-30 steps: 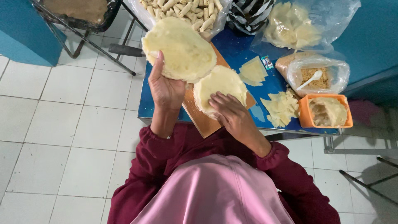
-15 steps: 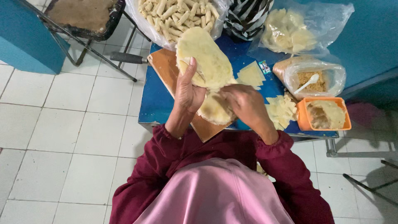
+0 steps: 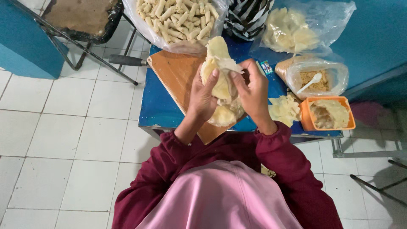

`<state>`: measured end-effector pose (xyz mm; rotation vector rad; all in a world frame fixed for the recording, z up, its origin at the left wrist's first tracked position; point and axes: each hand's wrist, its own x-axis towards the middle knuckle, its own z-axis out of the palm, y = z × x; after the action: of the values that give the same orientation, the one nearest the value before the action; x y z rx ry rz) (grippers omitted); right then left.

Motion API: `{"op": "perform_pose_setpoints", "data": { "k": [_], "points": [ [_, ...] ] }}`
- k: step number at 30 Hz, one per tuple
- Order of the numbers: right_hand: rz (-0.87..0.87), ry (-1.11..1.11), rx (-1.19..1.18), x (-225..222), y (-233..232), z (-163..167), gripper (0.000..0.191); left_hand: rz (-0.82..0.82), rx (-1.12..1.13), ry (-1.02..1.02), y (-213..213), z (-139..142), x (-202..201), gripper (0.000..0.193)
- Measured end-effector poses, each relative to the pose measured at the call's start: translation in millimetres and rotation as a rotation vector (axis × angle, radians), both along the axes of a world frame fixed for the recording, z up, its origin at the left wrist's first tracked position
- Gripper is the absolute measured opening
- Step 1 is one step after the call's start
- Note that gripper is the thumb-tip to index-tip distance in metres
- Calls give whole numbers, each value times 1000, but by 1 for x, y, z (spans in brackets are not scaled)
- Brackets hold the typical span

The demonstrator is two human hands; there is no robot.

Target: The person holds a large flat pale dough disc over a small blue table and peels thin sheets off it by hand, setting the peeled pieces aside. They then pick up a knife and cut the remaining disc into smaller pieces on a wooden board.

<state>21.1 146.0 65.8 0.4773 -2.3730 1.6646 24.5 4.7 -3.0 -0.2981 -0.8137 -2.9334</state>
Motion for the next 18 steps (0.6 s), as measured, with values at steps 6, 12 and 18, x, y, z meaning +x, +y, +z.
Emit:
{"op": "perform_pose_setpoints", "data": {
  "k": [6,12,18],
  "points": [
    [344,-389,-720,-24,21,-13,16,110,-85,-110,-5,25,10,40],
    [296,-180,-448,-1,11,-3,36,311,-518,-88,-1,25,6,45],
    [129,123,-184,17,-11,13,58,536,-948,182,0,44,21,27]
  ]
}}
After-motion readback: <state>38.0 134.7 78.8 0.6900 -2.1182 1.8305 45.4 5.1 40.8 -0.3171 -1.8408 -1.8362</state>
